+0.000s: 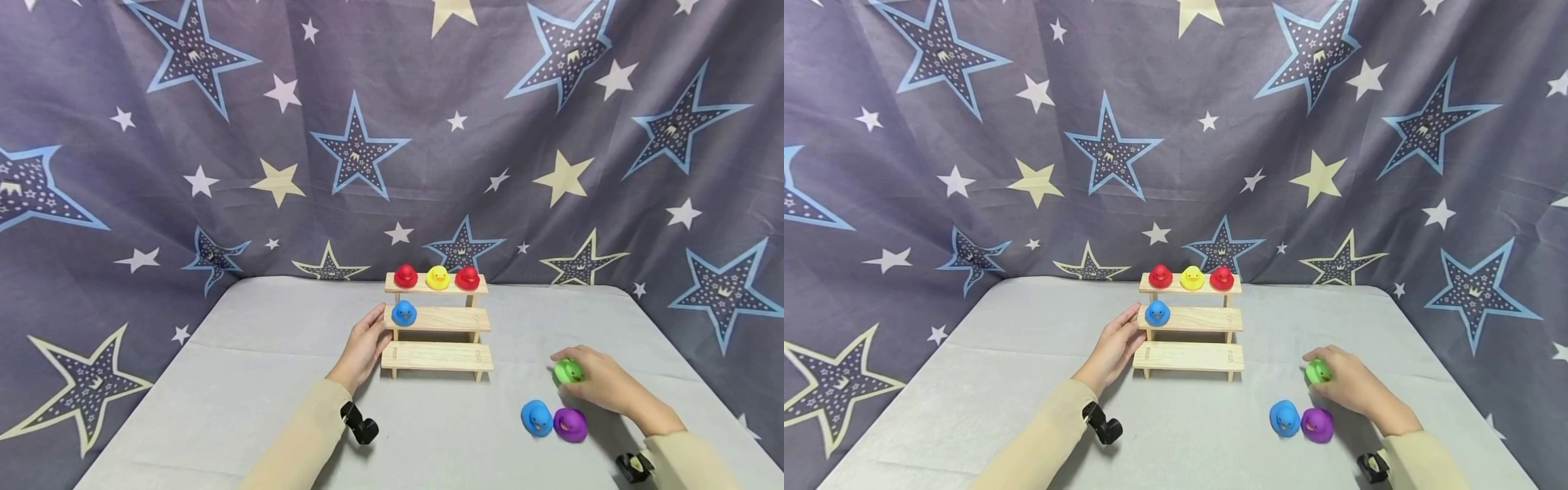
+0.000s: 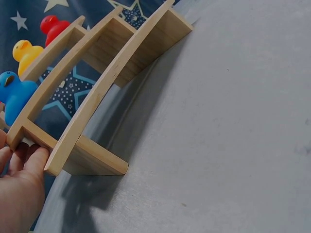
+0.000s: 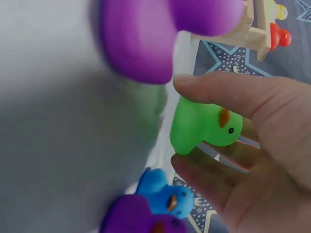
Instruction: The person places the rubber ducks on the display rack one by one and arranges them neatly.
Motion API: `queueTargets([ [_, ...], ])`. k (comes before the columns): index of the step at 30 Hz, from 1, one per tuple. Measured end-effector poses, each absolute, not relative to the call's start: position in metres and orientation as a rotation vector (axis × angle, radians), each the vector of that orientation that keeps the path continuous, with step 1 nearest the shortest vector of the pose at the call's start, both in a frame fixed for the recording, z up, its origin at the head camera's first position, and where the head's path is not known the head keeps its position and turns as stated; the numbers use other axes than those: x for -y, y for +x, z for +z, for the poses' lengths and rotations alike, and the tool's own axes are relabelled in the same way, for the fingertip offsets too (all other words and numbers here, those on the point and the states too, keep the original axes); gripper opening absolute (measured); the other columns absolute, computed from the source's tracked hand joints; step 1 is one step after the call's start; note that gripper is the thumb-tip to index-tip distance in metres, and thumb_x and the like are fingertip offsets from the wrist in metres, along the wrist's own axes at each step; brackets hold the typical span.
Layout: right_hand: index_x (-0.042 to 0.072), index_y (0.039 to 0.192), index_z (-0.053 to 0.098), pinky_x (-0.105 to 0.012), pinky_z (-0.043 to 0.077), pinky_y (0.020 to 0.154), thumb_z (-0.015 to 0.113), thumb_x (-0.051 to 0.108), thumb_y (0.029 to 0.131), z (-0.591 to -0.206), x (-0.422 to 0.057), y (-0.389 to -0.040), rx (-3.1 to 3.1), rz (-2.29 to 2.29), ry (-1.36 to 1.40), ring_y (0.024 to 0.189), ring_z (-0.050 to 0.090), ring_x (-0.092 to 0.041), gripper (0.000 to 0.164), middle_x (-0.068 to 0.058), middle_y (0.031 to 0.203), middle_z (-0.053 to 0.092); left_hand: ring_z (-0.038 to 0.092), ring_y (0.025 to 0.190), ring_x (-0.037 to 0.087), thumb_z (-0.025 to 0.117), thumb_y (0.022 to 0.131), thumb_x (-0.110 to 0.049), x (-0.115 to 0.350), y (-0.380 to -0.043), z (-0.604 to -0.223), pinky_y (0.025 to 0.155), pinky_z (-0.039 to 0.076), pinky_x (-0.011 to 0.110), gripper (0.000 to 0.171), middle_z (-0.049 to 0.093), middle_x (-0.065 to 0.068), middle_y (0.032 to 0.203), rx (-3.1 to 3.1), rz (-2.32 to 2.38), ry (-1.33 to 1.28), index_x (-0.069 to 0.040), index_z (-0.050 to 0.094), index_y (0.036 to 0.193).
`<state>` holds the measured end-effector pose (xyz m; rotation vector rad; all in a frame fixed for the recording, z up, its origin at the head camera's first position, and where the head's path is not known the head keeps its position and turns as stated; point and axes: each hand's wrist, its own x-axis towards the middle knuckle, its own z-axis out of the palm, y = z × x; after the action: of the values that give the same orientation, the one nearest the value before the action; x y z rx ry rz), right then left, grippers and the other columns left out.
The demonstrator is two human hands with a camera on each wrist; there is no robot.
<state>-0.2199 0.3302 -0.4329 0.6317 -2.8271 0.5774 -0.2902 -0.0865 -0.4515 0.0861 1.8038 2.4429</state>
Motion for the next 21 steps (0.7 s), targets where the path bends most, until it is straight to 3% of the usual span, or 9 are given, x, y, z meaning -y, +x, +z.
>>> queueTargets([
  [11, 0.0, 0.114, 0.069, -0.046, 0.059, 0.079, 0.088, 0.007, 0.071, -0.411, -0.307, -0.228, 2.708, 0.591, 0.724, 0.093, 0.064, -0.028, 0.048, -0.014, 0.11, 0.068, 0.027, 0.147, 0.033, 0.036, 0.107, -0.003, 0.086, -0.289, -0.452, 0.118, 0.034, 0.039, 0.052, 0.023, 0.022, 0.161, -1.797, 2.446, 0.091, 0.0, 0.024, 0.157],
  [21, 0.002, 0.114, 0.07, -0.041, 0.059, 0.078, 0.085, 0.006, 0.073, -0.397, -0.285, -0.237, 2.694, 0.611, 0.792, 0.093, 0.063, -0.023, 0.043, -0.009, 0.11, 0.067, 0.028, 0.147, 0.033, 0.037, 0.107, -0.004, 0.086, -0.29, -0.451, 0.118, 0.034, 0.039, 0.052, 0.024, 0.022, 0.161, -1.811, 2.436, 0.073, -0.001, 0.025, 0.157],
])
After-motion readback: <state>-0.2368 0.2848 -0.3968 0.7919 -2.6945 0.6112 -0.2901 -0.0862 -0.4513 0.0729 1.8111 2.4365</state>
